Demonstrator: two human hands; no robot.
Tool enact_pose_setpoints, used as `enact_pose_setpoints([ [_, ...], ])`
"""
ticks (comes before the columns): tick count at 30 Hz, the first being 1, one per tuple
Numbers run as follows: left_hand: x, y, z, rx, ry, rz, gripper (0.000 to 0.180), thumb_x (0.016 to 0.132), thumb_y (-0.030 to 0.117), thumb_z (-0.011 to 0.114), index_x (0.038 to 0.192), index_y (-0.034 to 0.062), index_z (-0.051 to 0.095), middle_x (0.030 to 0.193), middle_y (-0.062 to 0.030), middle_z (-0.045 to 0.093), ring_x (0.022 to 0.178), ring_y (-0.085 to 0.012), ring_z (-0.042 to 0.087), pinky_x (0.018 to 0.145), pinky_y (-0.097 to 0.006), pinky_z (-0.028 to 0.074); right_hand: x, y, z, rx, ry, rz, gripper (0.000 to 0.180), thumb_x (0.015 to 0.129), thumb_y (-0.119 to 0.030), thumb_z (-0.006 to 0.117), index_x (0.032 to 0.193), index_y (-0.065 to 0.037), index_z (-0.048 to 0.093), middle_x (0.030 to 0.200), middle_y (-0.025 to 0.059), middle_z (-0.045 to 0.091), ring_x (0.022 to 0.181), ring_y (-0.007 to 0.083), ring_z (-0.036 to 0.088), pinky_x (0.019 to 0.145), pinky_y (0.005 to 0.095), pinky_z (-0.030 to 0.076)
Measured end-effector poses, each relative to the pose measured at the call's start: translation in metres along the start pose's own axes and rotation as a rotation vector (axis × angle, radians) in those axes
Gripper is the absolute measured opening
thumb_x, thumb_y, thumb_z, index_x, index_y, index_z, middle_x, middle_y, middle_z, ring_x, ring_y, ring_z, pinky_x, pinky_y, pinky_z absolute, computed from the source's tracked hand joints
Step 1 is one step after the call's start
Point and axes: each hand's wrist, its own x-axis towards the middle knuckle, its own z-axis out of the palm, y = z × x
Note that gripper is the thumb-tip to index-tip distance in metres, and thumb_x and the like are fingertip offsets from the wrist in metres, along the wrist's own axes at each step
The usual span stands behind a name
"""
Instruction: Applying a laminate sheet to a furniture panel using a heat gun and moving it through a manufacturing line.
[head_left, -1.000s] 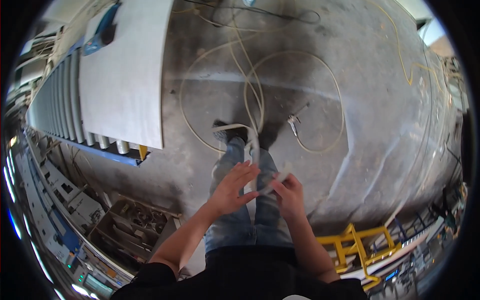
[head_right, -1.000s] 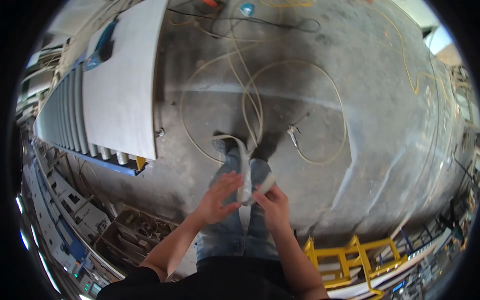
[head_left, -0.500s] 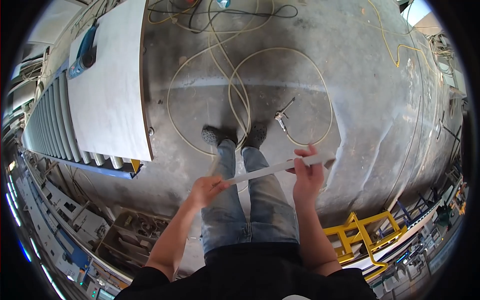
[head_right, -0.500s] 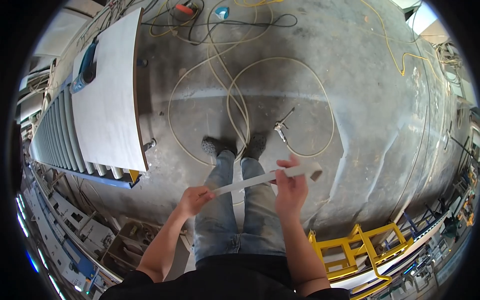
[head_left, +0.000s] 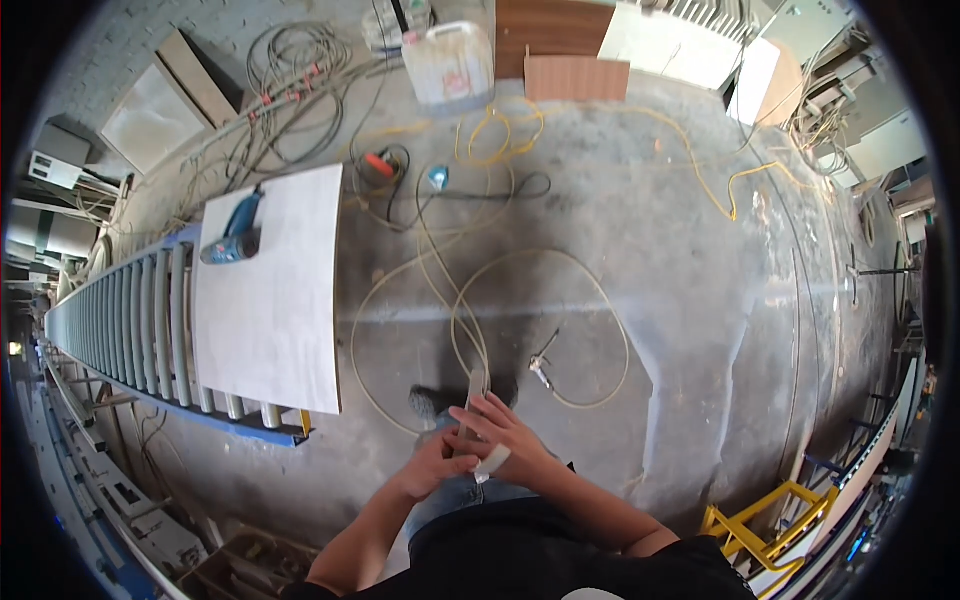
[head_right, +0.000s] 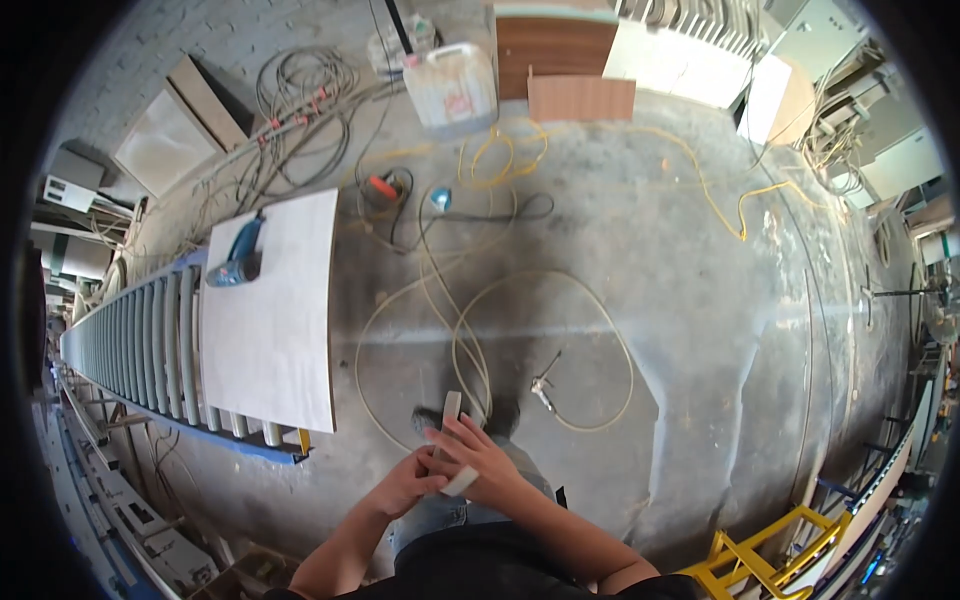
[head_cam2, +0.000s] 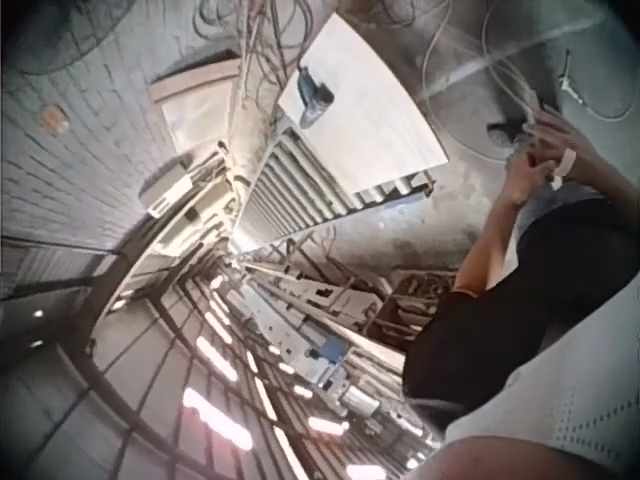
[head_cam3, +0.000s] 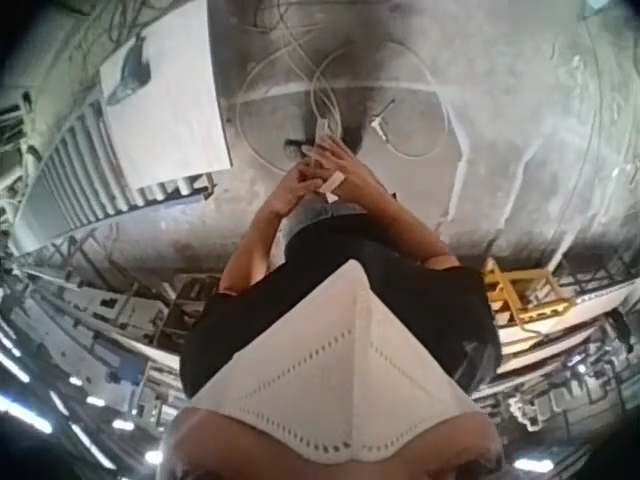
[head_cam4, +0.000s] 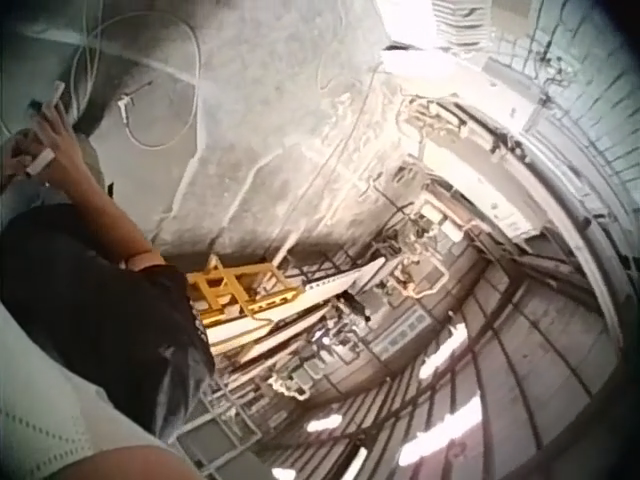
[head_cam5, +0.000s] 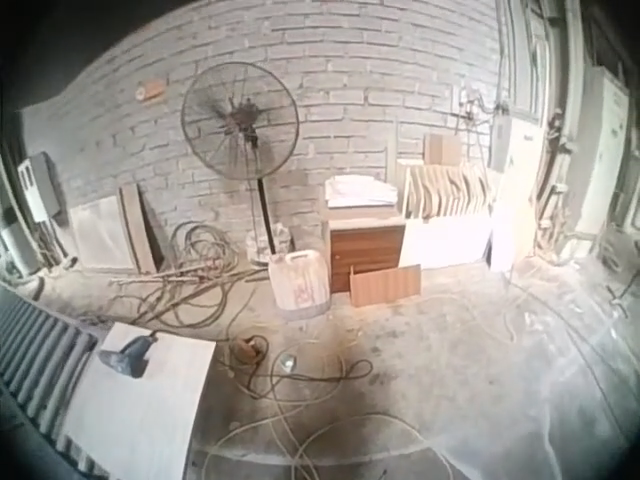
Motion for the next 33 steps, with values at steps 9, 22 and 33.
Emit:
enact_pose_setpoints([
  [9,-0.046,0.033,0.027,0.204,-0.097,0.054,0.038,0.083,0.007,0.061,0.118,0.0026,0.046,0.099,-0.0046,0.058,0.09,-0.0129,0.058,0.081,-0.028,0.047,0.02,-0.048,-0.048,0.042,0.188,-0.072,0.057,0.067,-0.008,0.066,0.122,-0.015,0.054,0.137,0.0131,0.04,0.128,0.0335,0.035,0.108,0.052,0.022],
  [22,-0.079,0.066,0.031,1.023,0.143,0.257,0.026,0.09,0.017,0.052,0.113,0.0043,0.053,0.091,-0.0109,0.061,0.087,-0.0191,0.061,0.078,-0.033,0.047,0.055,-0.081,-0.094,0.872,0.431,0.316,0.045,0.082,0.007,0.055,0.125,0.0,0.041,0.108,0.0164,0.062,0.087,0.0204,0.064,0.081,0.0295,0.05],
  [33,-0.144,0.066,-0.03,0.579,0.685,0.652,0.025,0.086,0.008,0.048,0.111,0.0076,0.048,0.085,-0.0127,0.062,0.076,-0.0277,0.063,0.067,-0.039,0.049,0.137,-0.161,-0.029,0.599,0.541,0.048,0.021,0.086,0.004,0.054,0.107,0.005,0.056,0.107,0.0187,0.062,0.086,0.0215,0.064,0.079,0.0328,0.053],
])
